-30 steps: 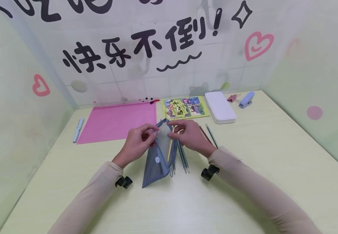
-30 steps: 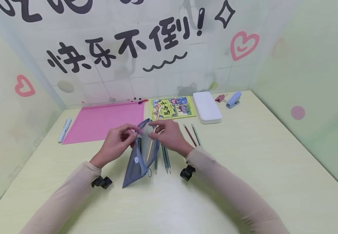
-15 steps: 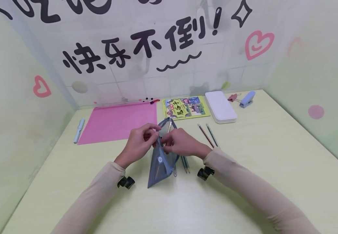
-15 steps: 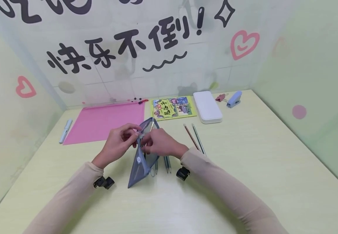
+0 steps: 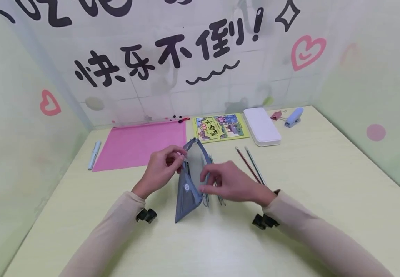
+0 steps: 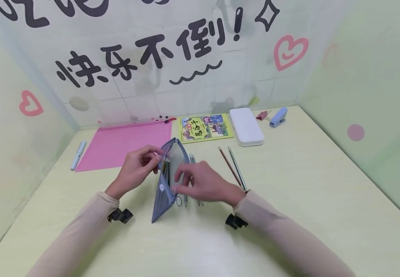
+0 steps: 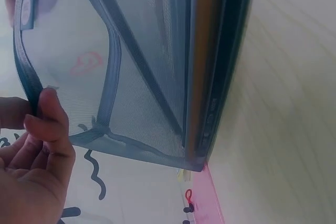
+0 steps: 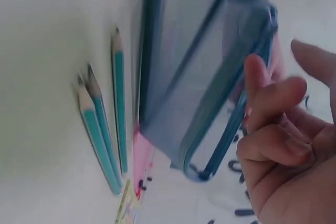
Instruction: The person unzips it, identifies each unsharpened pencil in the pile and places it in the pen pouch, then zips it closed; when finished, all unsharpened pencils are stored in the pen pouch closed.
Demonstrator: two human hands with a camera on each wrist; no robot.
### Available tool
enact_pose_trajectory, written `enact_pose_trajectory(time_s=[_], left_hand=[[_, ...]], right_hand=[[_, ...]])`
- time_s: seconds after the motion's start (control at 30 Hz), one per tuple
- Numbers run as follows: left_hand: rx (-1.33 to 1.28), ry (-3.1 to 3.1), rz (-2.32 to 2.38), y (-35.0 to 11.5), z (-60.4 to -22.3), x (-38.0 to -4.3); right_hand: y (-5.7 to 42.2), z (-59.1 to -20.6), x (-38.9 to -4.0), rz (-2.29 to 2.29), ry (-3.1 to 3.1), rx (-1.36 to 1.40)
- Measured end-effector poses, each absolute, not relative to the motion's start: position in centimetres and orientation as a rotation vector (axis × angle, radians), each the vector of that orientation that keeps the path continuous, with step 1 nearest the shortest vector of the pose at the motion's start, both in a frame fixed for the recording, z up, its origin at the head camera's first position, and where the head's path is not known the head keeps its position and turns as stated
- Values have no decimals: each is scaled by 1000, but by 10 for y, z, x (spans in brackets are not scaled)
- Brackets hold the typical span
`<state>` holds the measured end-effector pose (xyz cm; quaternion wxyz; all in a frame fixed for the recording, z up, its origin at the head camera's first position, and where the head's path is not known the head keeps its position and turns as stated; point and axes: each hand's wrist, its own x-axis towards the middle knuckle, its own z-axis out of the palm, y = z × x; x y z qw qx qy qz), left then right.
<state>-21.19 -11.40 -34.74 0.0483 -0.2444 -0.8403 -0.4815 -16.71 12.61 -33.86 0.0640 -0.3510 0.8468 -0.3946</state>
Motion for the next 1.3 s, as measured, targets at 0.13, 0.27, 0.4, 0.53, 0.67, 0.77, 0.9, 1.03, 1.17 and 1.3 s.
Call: enact_pose_trajectory(time_s=[0.13,0.27,0.4,0.53,0.67,0.77,0.9,1.03,1.17,1.3], left_hand=[[-728,-2561,-1476,-113,-347,-212],[-705,-2574,-1480,-115,-347,-213],[-697,-2566,-1475,-115,-347,-214],[-685,-2538,-1470,-113,-346,-207],[-751,-2547,-1296,-110,-342,-174],[-886,-2517,-1021,-108,-343,-139],[-1015,-2379,-654,-102,-352,-110],[-1005,-2234,-447,-96,-357,-101],[-966,-2137,-339,-95,-360,-94],[-944,-2087,-291,-95,-362,-88]], right_hand=[[120,-340,-146,-1042,2640,-1113],[116,-344,-140,-990,2661,-1200],[120,-346,-141,-1150,2513,-1200],[124,-347,-143,-1380,2391,-1099],[124,-346,-143,-1471,2385,-1101],[123,-344,-143,-1467,2422,-1182],[121,-343,-141,-1454,2451,-1272],[119,-342,-141,-1441,2480,-1381],[118,-343,-147,-1320,2554,-1602],[116,-344,-158,-1203,2622,-1746]])
